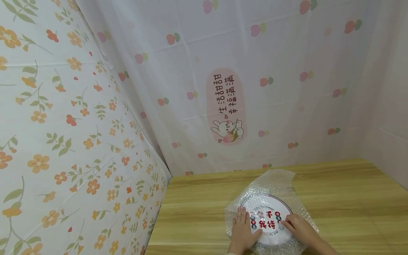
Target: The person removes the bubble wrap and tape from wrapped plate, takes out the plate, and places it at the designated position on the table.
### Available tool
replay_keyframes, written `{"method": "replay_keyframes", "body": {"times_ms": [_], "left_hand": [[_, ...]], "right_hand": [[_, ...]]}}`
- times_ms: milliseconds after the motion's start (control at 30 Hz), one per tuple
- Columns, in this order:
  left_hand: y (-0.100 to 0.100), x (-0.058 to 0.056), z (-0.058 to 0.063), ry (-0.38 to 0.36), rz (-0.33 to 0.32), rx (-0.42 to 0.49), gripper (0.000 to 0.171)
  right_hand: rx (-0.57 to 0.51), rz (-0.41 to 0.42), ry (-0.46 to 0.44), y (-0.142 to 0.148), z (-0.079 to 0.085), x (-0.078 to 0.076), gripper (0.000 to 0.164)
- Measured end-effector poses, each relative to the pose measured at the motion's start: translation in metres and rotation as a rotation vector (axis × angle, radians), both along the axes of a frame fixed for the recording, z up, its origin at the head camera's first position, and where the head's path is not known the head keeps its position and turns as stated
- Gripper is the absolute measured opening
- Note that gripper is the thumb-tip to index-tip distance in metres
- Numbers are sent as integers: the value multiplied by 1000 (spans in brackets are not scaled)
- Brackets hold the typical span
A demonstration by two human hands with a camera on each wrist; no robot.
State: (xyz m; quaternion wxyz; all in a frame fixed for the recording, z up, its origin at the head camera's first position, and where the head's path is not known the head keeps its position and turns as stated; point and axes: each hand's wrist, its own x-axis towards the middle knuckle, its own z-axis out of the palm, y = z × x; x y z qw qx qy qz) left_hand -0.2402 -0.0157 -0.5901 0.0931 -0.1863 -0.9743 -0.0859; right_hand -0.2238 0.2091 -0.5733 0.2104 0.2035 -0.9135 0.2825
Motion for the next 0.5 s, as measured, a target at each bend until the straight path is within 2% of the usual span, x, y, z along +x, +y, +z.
{"method": "replay_keyframes", "body": {"times_ms": [100, 500], "left_hand": [[0, 1, 1, 9, -4, 2, 76], [-1, 1, 2, 5, -4, -6, 76]], "right_hand": [[-16, -20, 51, -1, -3, 1, 27], [-59, -92, 50, -6, -9, 4, 30]]}}
